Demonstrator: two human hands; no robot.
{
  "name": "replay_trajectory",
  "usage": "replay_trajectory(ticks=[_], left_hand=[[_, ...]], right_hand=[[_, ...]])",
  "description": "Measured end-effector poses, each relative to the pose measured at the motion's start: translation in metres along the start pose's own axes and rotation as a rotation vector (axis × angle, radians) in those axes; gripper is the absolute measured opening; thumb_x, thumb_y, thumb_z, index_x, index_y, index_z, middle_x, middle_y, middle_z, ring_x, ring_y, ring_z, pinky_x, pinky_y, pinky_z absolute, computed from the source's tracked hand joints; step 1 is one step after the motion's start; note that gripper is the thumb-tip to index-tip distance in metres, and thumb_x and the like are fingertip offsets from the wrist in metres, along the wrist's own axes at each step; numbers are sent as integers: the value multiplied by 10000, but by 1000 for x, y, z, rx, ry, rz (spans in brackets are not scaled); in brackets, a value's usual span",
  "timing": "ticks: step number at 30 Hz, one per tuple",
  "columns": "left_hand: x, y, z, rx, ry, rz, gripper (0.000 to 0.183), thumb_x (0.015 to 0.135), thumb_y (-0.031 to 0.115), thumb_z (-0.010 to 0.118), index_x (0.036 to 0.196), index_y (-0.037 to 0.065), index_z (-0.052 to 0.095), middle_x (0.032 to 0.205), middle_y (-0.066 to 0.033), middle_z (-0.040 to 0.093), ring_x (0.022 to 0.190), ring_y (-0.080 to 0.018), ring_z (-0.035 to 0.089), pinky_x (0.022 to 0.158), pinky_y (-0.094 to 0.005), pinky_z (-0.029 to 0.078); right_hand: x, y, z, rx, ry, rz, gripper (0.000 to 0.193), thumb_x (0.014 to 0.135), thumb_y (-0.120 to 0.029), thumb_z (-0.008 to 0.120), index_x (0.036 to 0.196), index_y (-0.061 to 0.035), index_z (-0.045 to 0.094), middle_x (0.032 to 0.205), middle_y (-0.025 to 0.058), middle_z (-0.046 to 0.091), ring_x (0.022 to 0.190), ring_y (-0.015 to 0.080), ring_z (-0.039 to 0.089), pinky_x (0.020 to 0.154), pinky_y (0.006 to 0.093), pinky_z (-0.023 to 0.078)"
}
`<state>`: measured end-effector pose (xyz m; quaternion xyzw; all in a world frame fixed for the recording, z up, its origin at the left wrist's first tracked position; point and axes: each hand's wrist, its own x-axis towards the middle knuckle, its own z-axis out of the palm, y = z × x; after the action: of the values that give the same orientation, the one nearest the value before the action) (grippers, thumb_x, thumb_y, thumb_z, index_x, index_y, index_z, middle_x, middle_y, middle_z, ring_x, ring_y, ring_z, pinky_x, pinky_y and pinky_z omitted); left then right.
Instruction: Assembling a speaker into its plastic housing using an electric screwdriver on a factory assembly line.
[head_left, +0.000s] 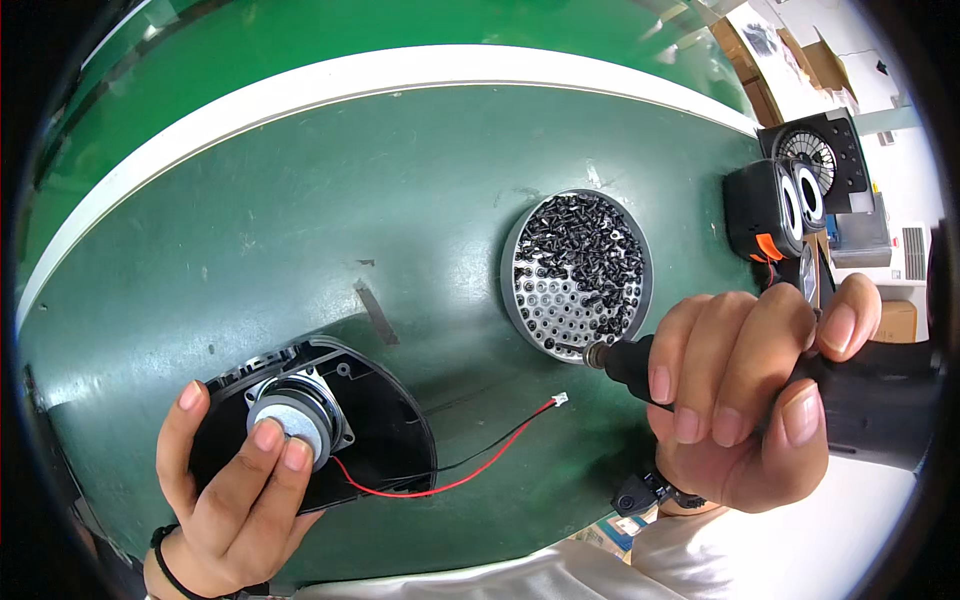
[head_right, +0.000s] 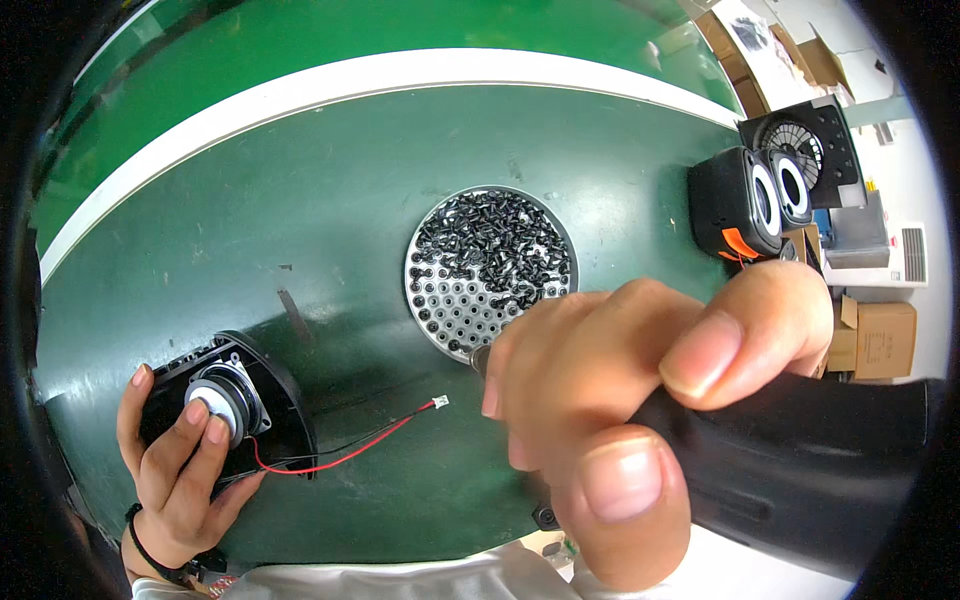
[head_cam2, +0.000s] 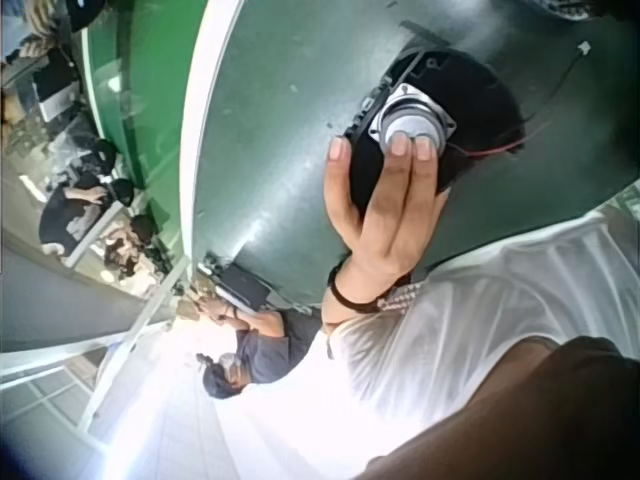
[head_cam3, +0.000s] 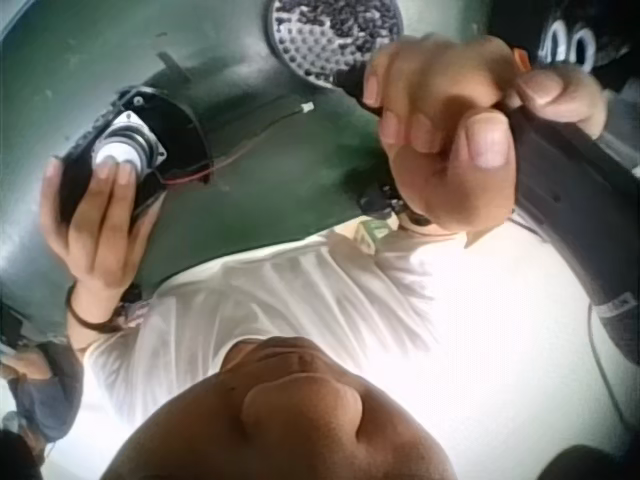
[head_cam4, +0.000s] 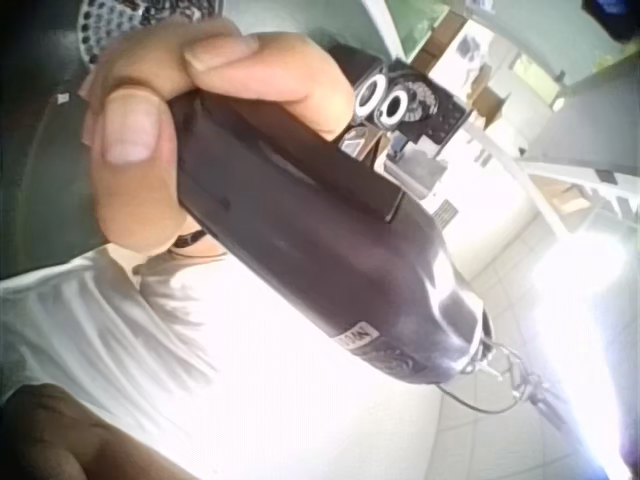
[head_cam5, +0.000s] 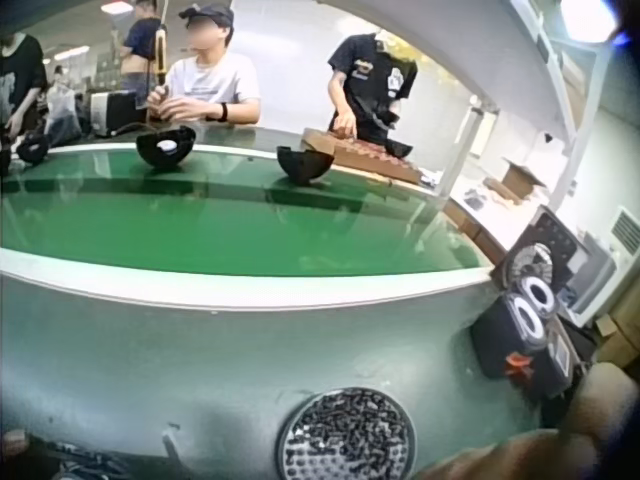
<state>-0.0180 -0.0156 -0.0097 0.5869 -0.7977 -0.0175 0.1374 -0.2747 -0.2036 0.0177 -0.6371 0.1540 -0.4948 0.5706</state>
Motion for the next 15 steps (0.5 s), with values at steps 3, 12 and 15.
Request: replay_trajectory(ticks=[3,12,15], left_hand=[[-1,-1,1,-7,-1,3,781,531,154,877,1231,-6,569,1302,-159,511,1266,-518,433,1073,-681,347],[2,-3,5,-1,52,48,748,522,156,852,1199,-26,588,1315,-170,505,1257,-535,429,1056,-685,360],[2,-1,3,-4,49,33,721,540,156,846,1193,-26,599,1305,-170,512,1246,-537,437,1049,-675,371]], right_hand=[[0,3,1,-2,-20,-7,248,954,-143,539,1155,-129,394,669,14,507,537,159,516,593,341,471],[2,-10,4,-163,-26,117,232,951,-139,542,1132,-127,396,658,8,499,531,155,518,585,336,469],[2,-9,4,-161,-55,91,240,949,-129,527,1150,-116,397,655,6,495,530,144,516,583,331,466]])
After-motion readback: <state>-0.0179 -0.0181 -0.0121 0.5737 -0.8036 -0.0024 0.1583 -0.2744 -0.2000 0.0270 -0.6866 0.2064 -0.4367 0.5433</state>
